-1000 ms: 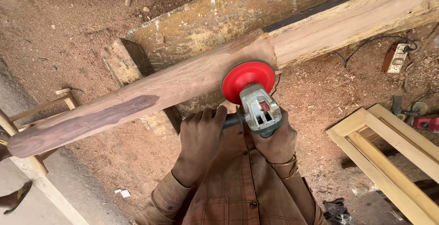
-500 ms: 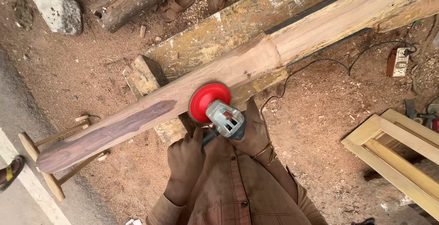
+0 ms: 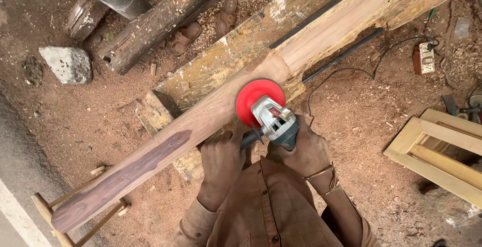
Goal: The person uses an angle grinder with a sanding disc to smooth the surface of a long wooden log. They move the tool along the length of the log, rotating it to sand different sides, and occasionally pause to reposition the log or adjust their grip.
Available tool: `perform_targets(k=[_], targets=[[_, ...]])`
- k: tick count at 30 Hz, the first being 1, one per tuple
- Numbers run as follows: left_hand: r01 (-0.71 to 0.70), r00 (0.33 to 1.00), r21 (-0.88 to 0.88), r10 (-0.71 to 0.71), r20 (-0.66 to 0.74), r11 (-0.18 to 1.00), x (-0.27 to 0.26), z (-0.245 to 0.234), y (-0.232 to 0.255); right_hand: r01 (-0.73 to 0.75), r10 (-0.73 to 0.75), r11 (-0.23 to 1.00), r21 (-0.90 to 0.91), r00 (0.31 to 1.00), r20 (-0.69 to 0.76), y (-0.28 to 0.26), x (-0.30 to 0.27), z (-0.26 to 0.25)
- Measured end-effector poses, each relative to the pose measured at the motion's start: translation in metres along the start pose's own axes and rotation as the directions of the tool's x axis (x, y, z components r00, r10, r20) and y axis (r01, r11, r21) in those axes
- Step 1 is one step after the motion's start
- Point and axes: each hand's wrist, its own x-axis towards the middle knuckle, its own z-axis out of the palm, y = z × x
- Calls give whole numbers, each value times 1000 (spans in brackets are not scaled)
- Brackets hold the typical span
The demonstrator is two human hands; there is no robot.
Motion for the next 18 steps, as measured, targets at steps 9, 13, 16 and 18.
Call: perform_targets(k=[9,13,16,18], targets=[[-35,954,128,-5,301,991,49,-9,4,-71,62,990,123,995,79,10,36,4],[74,985,90,-87,152,993,17,-17,-8,43,-78,981,191,981,178,1,31,24],[175,980,124,-185,79,977,-20,-26,-29,143,-186,971,189,955,230,-23,25,45],[347,915,160,-372,160,924,-54,-27,-43,259,-291,952,161,929,228,-42,15,63]])
